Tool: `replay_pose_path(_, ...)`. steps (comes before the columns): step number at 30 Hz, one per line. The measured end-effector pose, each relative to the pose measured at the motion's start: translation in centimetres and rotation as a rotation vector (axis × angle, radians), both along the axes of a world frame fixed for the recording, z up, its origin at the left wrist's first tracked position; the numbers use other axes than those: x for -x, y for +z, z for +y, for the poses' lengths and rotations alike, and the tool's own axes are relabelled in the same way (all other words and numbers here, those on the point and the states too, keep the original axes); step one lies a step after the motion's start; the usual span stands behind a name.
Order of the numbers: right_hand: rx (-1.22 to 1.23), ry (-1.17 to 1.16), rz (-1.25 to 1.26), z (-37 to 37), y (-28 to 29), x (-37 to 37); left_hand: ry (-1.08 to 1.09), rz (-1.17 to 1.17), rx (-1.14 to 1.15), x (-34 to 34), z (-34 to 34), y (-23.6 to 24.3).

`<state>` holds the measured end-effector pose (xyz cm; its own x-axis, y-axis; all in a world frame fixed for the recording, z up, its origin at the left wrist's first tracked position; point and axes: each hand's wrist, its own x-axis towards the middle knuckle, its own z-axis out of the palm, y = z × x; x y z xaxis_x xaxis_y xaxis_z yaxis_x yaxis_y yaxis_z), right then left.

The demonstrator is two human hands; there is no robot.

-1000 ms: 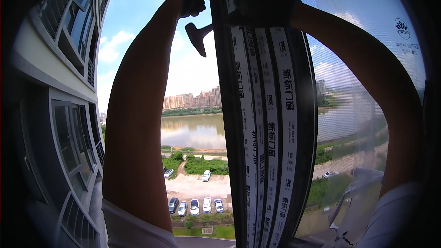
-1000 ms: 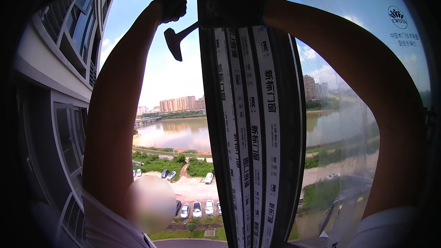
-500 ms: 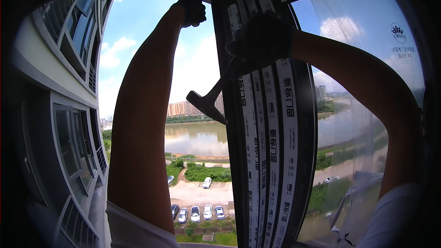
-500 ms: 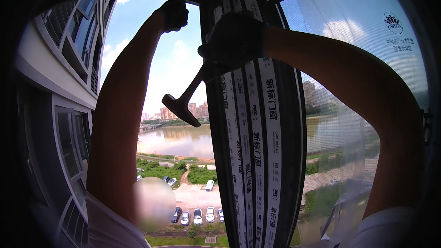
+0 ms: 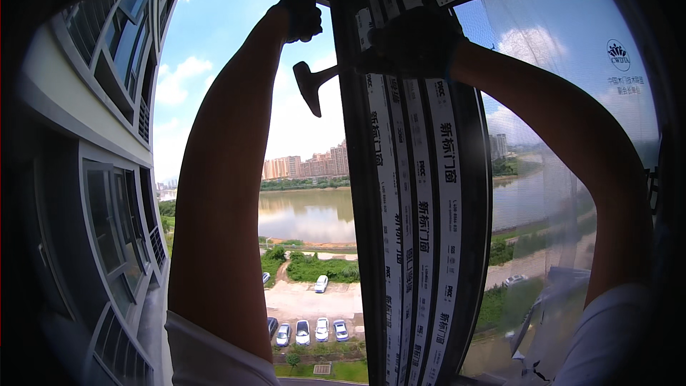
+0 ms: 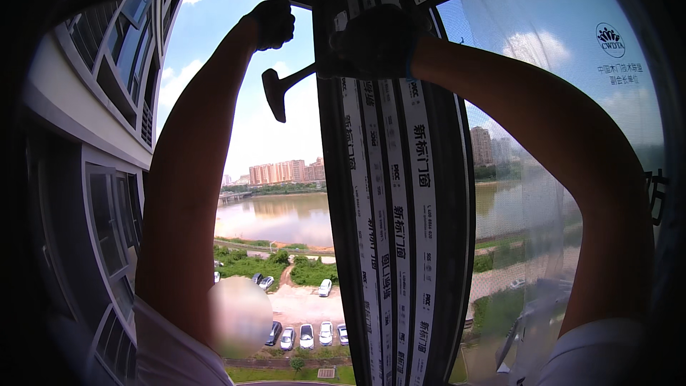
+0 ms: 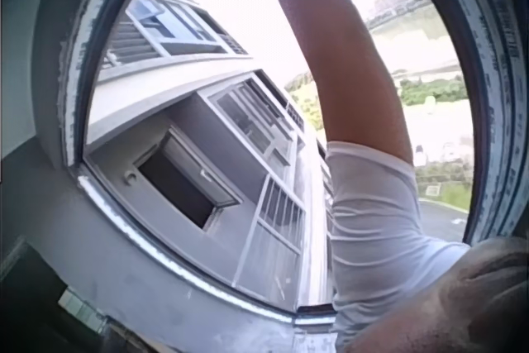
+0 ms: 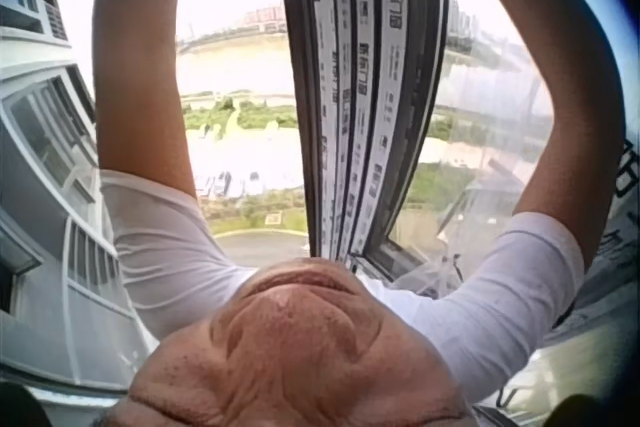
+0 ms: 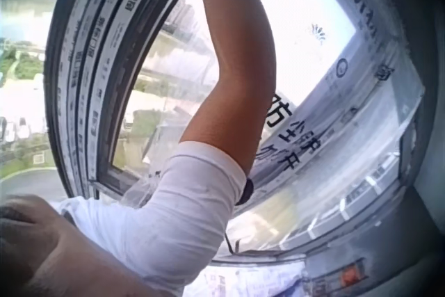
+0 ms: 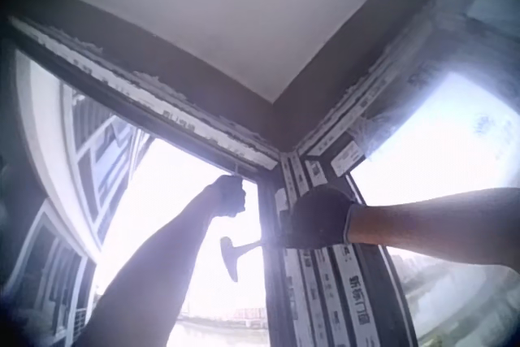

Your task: Using a hammer and a pry tool to adjust and secure a window frame in a construction setting.

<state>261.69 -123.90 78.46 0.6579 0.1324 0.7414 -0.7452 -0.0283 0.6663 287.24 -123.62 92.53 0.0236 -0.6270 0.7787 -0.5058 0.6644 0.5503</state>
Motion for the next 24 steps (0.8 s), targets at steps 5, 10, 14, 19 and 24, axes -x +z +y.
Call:
replay_pose_path(5, -0.029, 0.041, 0.106, -0.7, 2.1, 1.7, -0.085, -0.115, 0.102, 1.6, -1.0, -0.3)
replay_pose_path(10, -0.12, 0.159, -0.106, 1.7, -0.2, 0.5, 0.647, -0.799, 0.336, -2.5, 0.3, 1.3)
replay_pose_path(14, 0.061, 0.164, 0.341, 1.6, 0.0, -0.5, 0.548, -0.884, 0.28, -4.9, 0.3, 3.4)
replay_pose_path(19, -0.004, 0.058, -0.004, -2.2, 0.9, 2.2, 0.278, -0.403, 0.135, 1.3, 1.9, -0.6)
replay_pose_path(24, -0.036, -0.012, 0.027, 3.3, 1.2, 0.0, 0.992, -1.167, 0.344, -4.1, 0.3, 2.4)
